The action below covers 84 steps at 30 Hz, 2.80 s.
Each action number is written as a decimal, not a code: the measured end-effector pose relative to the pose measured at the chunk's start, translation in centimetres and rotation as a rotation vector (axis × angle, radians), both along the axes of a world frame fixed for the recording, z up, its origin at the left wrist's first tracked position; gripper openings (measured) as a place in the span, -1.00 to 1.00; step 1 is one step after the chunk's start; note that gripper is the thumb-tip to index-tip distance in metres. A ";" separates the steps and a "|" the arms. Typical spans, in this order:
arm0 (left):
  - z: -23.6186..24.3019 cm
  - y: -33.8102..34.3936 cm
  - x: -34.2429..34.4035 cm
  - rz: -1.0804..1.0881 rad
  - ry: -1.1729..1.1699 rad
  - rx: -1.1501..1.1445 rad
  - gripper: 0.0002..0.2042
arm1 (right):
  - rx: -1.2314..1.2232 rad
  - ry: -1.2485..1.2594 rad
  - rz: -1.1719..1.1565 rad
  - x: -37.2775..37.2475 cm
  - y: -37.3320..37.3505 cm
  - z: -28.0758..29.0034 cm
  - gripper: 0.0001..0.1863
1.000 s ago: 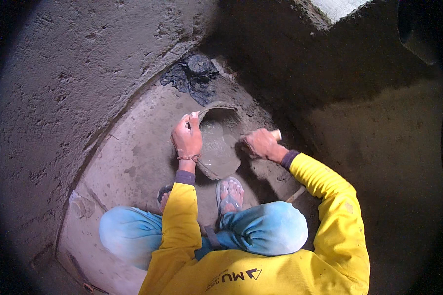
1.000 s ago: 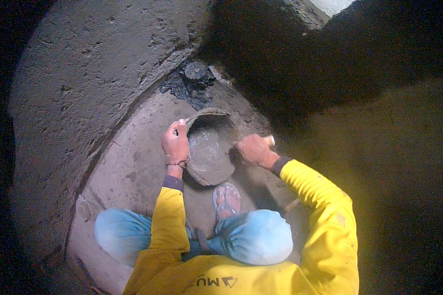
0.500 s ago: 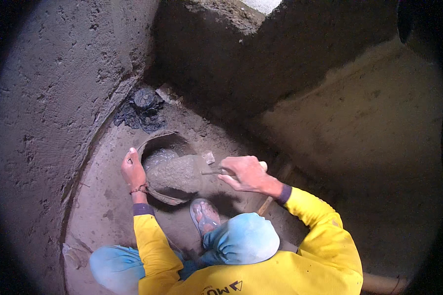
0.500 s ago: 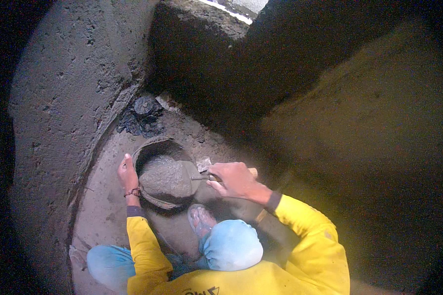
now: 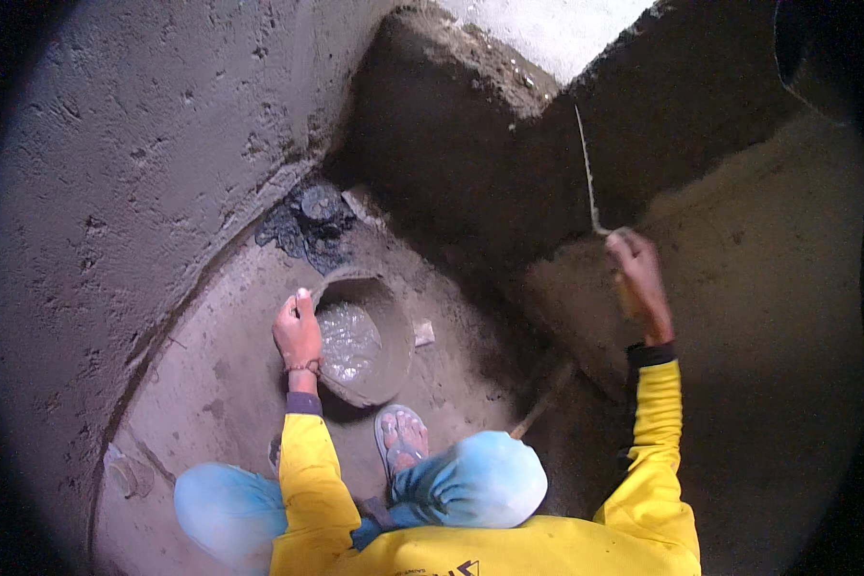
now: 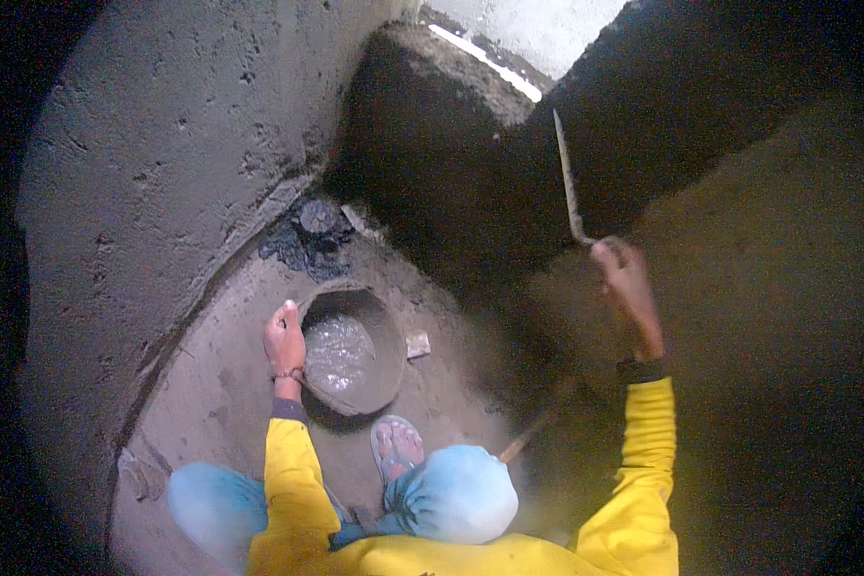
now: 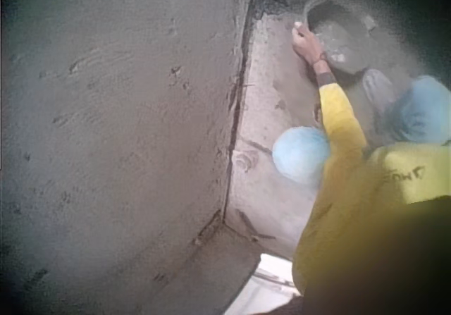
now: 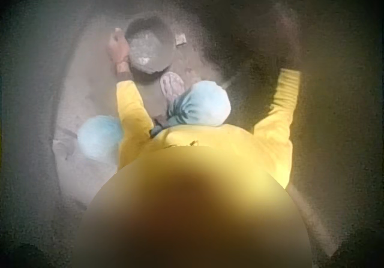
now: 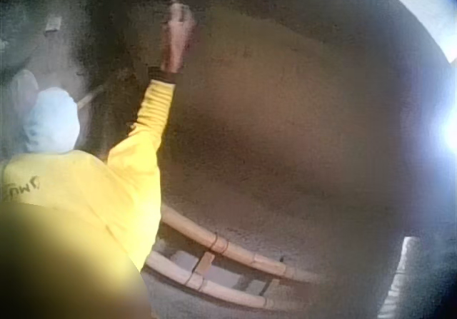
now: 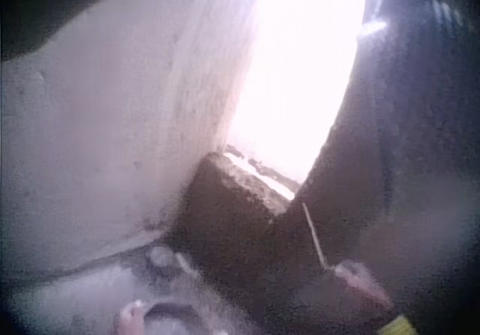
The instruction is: The person scoops wet cement from a bucket using a trowel and applies it to a concrete wall, smoothing the surface in a narrow indoor space.
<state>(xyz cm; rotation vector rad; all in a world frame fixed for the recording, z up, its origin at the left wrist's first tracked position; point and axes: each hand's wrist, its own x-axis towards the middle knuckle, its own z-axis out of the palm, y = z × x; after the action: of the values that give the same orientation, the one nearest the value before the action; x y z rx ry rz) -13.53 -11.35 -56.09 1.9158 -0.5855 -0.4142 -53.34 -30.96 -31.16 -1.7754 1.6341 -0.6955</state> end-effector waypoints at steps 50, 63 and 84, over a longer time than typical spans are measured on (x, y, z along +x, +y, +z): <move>-0.5 0.0 0.2 -0.061 -0.026 0.010 -0.57 | -0.314 0.357 0.236 0.8 0.7 10.9 -0.76; 1.0 0.0 -2.4 -0.264 -0.071 -0.014 -0.70 | -0.521 1.025 0.964 13.7 10.6 -23.2 -0.85; -0.4 0.2 1.9 -0.106 0.020 0.168 -0.52 | 0.751 -0.272 0.680 1.7 5.6 -3.2 -0.72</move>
<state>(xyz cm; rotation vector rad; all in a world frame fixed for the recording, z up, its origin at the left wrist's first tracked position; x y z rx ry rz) -11.64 -11.18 -56.46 2.0437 -0.6593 -0.5651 -51.66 -25.32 -34.35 -1.4331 0.8349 0.0164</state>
